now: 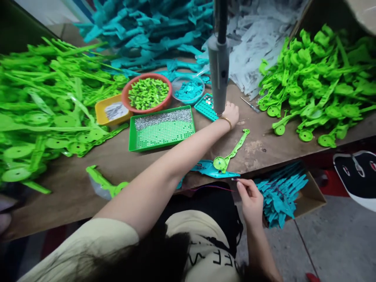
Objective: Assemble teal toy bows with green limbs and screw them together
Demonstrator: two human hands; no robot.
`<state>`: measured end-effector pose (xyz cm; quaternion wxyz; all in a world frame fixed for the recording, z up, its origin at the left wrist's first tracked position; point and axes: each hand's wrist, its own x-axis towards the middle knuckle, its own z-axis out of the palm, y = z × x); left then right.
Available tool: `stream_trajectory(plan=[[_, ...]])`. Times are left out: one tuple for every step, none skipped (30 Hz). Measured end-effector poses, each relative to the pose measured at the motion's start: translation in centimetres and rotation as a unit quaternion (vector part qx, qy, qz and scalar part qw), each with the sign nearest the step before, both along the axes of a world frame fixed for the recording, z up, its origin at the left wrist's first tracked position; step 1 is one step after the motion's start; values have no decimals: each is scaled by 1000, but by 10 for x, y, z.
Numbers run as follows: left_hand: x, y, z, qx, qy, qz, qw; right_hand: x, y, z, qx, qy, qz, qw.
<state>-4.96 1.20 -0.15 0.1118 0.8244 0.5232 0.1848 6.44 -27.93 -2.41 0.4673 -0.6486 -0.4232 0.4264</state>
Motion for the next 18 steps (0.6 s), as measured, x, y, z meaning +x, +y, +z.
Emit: stream_trajectory(plan=[[-3, 0, -2, -9, 9, 13, 1000, 2, -1, -2, -9, 5, -10, 1000], [-6, -4, -3, -18, 33, 26, 999, 3, -1, -4, -18, 11, -18, 1000], [-10, -9, -3, -24, 62, 38, 997, 5, -1, -6, -25, 16, -24, 999], [-14, -16, -2, -26, 88, 42, 995, 6, -2, -7, -29, 23, -27, 999], [-17, -23, -2, -26, 113, 43, 992, 7, -2, -8, -32, 31, -26, 999], [-20, -30, 0, -26, 135, 39, 990, 7, -2, -7, -37, 43, -22, 998], [-23, -35, 1, -23, 151, 33, 988, 7, -2, -7, -43, 59, -16, 997], [-26, -39, 2, -20, 160, 26, 987, 6, -2, -5, -51, 78, -10, 996], [-28, -42, 3, -18, 167, 20, 986, 5, -2, -2, -59, 98, -3, 993], [-30, -44, 4, -18, 173, 16, 985, 3, -2, 1, -66, 119, 5, 991], [-32, -46, 5, -21, 178, 14, 984, 2, -2, 4, -72, 139, 13, 988], [-34, -49, 7, -24, 178, 9, 984, 0, -1, 9, -76, 157, 20, 985], [-36, -53, 9, -28, 168, -2, 985, -3, 0, 13, -80, 174, 25, 981], [-37, -59, 13, -32, 145, -24, 989, -5, 1, 17, -86, 192, 28, 977], [-39, -68, 17, -37, 108, -53, 992, -7, 4, 22, -91, 211, 27, 973], [-40, -79, 22, -48, 55, -90, 993, -10, 7, 26, -97, 231, 23, 968], [-41, -93, 28, -71, -11, -127, 989, -13, 11, 30, -100, 251, 19, 963], [-43, -108, 34, -110, -81, -152, 979, -16, 16, 33, -103, 272, 15, 957]])
